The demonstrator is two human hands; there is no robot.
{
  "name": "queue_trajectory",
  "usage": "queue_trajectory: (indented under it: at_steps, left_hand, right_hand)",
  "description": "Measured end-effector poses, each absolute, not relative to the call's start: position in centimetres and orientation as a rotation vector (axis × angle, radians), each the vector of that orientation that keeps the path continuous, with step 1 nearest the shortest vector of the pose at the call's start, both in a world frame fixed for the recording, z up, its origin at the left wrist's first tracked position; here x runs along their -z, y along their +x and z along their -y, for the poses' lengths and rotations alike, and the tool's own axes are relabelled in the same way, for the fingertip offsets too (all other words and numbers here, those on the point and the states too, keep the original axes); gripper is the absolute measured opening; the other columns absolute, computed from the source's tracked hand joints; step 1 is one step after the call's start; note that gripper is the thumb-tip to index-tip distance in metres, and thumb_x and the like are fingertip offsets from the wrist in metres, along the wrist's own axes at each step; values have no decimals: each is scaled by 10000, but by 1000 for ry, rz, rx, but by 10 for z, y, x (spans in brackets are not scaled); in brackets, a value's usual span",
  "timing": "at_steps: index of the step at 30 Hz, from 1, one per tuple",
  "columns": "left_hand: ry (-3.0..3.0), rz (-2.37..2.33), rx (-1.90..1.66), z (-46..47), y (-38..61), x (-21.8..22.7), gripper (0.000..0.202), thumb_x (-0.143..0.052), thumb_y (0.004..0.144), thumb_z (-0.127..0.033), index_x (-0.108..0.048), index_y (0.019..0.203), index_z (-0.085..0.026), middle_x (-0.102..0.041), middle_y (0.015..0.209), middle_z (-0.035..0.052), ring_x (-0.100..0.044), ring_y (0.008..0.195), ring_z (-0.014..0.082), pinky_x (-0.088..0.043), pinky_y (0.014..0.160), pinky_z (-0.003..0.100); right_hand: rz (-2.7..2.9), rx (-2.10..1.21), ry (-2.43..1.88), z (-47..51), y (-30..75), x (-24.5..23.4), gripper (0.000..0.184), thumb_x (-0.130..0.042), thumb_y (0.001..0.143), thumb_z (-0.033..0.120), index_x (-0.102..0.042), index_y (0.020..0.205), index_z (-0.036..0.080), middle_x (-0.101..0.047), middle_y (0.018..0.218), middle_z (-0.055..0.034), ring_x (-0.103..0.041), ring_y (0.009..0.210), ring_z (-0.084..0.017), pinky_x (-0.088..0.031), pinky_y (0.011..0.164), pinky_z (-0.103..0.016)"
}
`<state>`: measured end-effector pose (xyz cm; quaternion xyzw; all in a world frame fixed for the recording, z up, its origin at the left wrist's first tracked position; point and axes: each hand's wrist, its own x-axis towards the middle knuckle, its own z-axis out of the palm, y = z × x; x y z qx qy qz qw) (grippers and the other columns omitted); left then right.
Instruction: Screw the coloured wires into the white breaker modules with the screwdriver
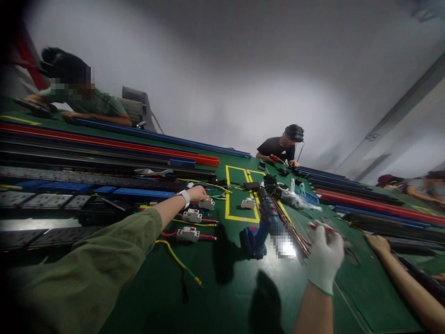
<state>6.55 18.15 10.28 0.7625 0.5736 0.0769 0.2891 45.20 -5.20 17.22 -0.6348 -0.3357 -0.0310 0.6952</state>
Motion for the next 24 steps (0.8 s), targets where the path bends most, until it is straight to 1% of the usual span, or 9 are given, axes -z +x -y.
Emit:
queue_trajectory:
  at_steps: [3,6,9,12,14,16,19,22,24]
  left_hand:
    - [2031,-1534,-206,-183,65,-104,268,-698,904,-351,-844,871,-128,-796,882,116,-706,889,234,-502,781,267]
    - [2016,-1532,-224,-183,66,-104,241,-728,870,-347,-837,845,-133,-785,824,108,-700,886,241,-509,779,275]
    - [2019,-1530,-236,-183,68,-102,262,-723,871,-365,-832,827,-132,-781,817,106,-692,864,233,-507,760,273]
    - [2013,-1541,-248,-181,67,-98,281,-698,879,-374,-839,870,-131,-779,816,97,-682,818,218,-500,736,269]
    - [2013,-1533,-259,-181,67,-97,285,-694,874,-380,-841,879,-135,-773,795,90,-678,804,212,-492,722,261]
    - [2030,-1519,-260,-181,66,-97,291,-690,873,-386,-841,866,-137,-767,781,86,-675,802,208,-485,718,255]
    - [2056,-1517,-240,-184,66,-97,303,-673,887,-382,-838,846,-130,-768,791,87,-674,810,207,-480,726,253]
    - [2055,-1486,-251,-188,65,-92,296,-678,881,-364,-831,800,-124,-772,804,98,-678,815,213,-482,745,261]
    - [2028,-1455,-287,-193,64,-85,282,-703,862,-370,-821,768,-132,-767,788,91,-673,796,208,-478,738,261]
  right_hand:
    - [665,300,-1212,93,425,-183,479,-755,892,498,-676,1215,153,-743,1124,-145,-764,895,-293,-638,922,-547]
    - [767,219,-1178,105,366,-187,404,-735,932,476,-672,1210,190,-725,1150,-134,-756,953,-283,-638,932,-518]
    - [1044,-316,-1186,80,308,-172,334,-667,978,492,-629,1194,240,-724,1184,-123,-762,995,-274,-659,862,-444]
    - [1205,-847,-1178,27,271,-143,349,-657,960,527,-593,1164,252,-724,1220,-116,-765,1020,-262,-661,850,-399]
    - [1178,-1079,-1123,-14,259,-121,392,-700,914,538,-570,1154,257,-729,1212,-94,-772,1004,-244,-654,842,-373]
    - [1124,-1217,-1075,-51,254,-101,477,-744,855,563,-565,1181,264,-739,1170,-63,-781,912,-218,-648,799,-351]
    - [1043,-1204,-1078,-92,254,-75,558,-776,777,594,-584,1179,258,-757,1064,-41,-766,774,-196,-627,694,-319]
    - [1083,-1047,-1104,-114,261,-53,513,-665,838,604,-605,1197,242,-753,985,-35,-747,731,-187,-618,682,-324]
    - [1117,-971,-1134,-119,268,-40,483,-632,872,565,-627,1213,223,-740,924,-26,-724,723,-178,-603,680,-309]
